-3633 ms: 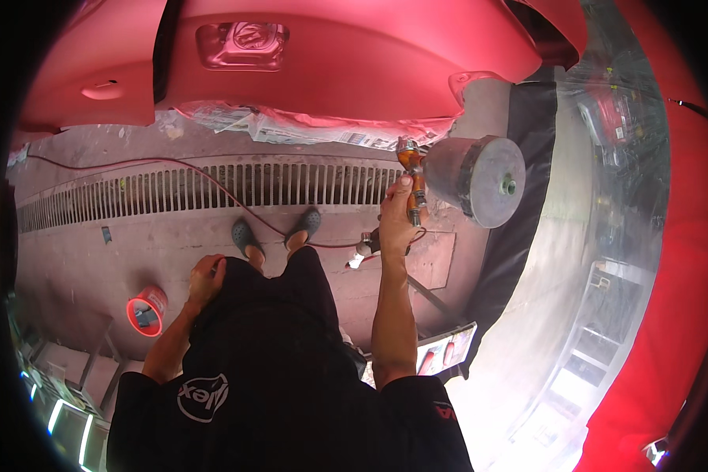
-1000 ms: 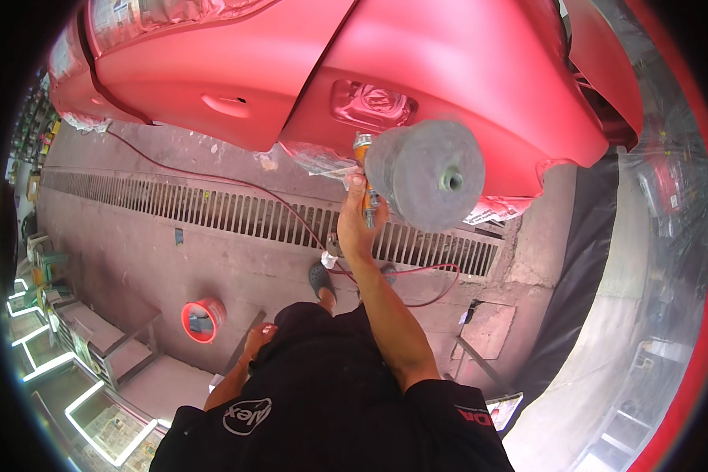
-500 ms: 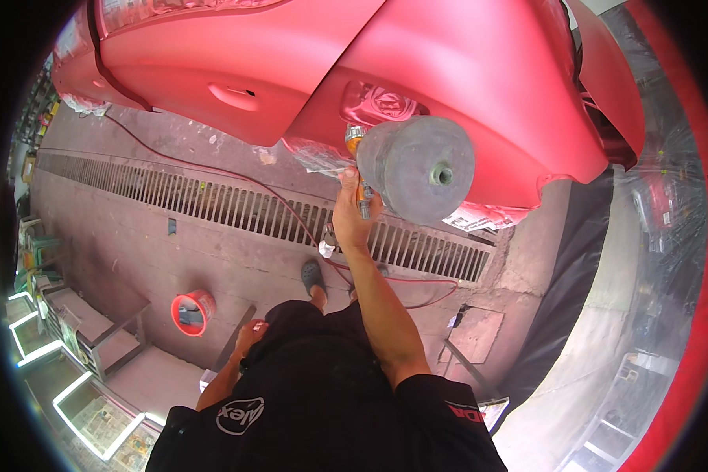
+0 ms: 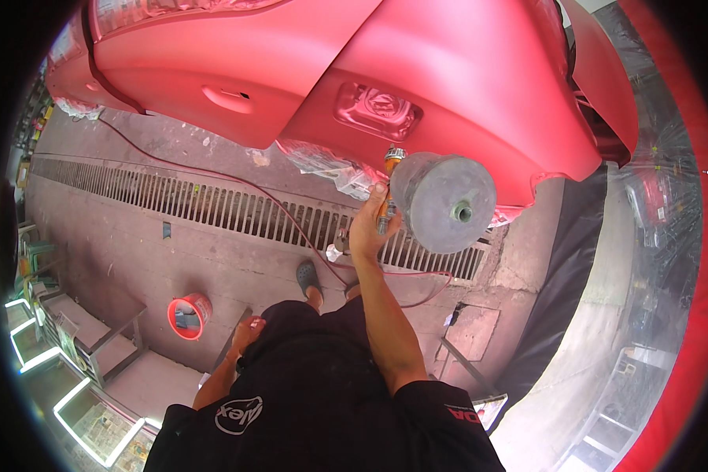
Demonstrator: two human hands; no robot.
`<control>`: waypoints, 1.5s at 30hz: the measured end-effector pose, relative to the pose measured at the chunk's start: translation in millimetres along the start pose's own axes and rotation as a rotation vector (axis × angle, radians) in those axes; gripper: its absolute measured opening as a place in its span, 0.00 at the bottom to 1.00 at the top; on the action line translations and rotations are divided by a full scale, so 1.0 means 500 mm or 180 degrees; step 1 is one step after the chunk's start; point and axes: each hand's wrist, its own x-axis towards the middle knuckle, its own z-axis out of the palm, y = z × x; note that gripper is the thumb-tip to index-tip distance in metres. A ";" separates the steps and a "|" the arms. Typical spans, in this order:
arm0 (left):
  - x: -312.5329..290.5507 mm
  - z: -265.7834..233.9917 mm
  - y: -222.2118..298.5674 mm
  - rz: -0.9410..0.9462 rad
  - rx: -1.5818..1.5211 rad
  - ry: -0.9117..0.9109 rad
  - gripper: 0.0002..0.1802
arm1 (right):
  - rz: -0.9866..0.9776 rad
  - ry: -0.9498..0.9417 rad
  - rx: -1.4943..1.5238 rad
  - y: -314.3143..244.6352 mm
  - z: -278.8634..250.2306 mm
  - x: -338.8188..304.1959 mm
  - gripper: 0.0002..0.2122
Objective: The person uses a spray gun to apply pink paint to several small car parts and the rear of a pink car. They handle each part individually, spray it, and place it on a newspaper-covered table before moving to the next item.
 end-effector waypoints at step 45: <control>-0.036 0.005 -0.104 0.0608 -0.0562 -0.0863 0.19 | -0.0517 -0.0939 -0.0048 0.167 -0.440 -0.036 0.15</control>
